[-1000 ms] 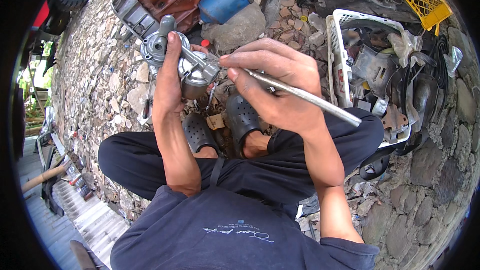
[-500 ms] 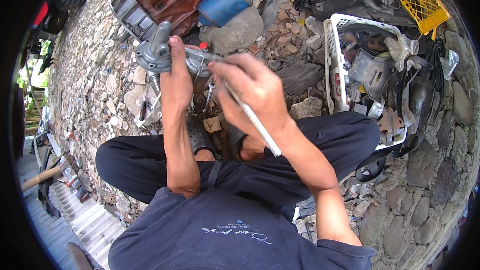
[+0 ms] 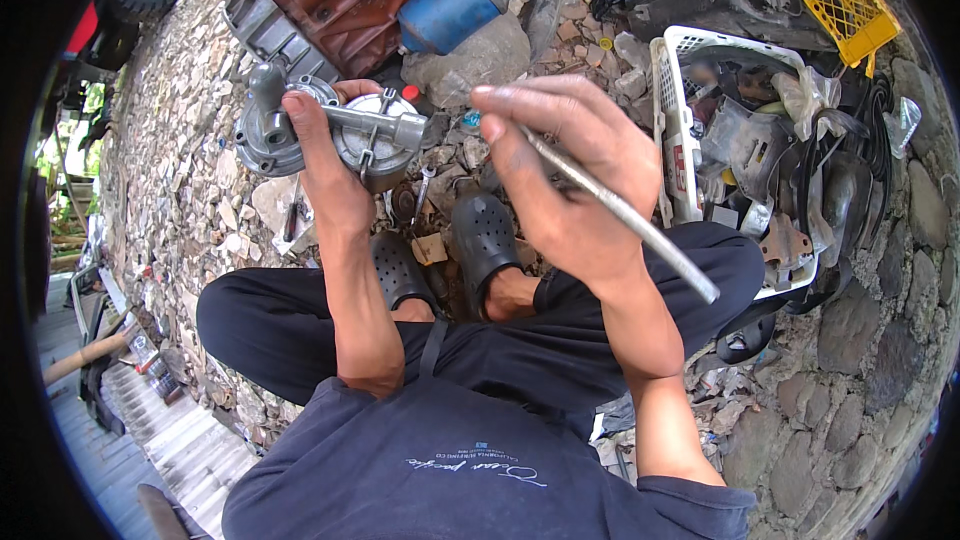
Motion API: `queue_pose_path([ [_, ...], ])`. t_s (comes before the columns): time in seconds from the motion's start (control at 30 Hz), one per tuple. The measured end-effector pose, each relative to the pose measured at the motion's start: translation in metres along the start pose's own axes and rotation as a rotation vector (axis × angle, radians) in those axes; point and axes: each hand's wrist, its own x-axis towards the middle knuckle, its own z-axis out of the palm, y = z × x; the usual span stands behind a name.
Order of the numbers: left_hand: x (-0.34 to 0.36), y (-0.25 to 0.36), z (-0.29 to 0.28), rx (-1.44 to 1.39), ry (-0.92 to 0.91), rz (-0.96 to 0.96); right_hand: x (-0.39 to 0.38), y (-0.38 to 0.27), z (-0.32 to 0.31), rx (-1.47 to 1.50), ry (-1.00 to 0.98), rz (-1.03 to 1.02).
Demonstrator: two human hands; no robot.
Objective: The person sits on the ground and uses a wrench to tighten bolts on a metal mechanical component. They then apply a liquid from a bottle to the part and continue to adjust and inspect it with the wrench.
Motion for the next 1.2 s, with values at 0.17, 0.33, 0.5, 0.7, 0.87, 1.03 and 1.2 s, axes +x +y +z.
queue_pose_path([
  [0.17, -0.001, -0.004, 0.000, -0.003, -0.019, 0.033, -0.002, -0.009, 0.008, 0.056, -0.108, -0.093],
  [0.33, -0.001, -0.011, 0.002, -0.044, -0.001, 0.022, -0.011, -0.002, 0.024, 0.045, -0.087, -0.136],
  [0.5, -0.001, -0.012, -0.003, 0.156, 0.051, 0.031, -0.024, 0.002, 0.033, 0.338, -0.171, 0.305],
  [0.7, 0.004, -0.027, -0.005, 0.416, 0.009, 0.249, -0.008, 0.014, 0.015, 0.113, -0.386, 0.217],
  [0.87, 0.007, -0.051, 0.003, 0.375, -0.038, 0.175, -0.001, 0.003, 0.000, -0.391, -0.220, 0.001],
  [1.03, 0.004, -0.040, 0.014, 0.179, -0.025, 0.028, 0.004, 0.003, -0.021, -0.285, 0.037, 0.105],
  [1.2, 0.004, -0.041, 0.017, 0.217, -0.047, 0.022, -0.014, 0.001, 0.020, -0.090, -0.054, 0.065],
])
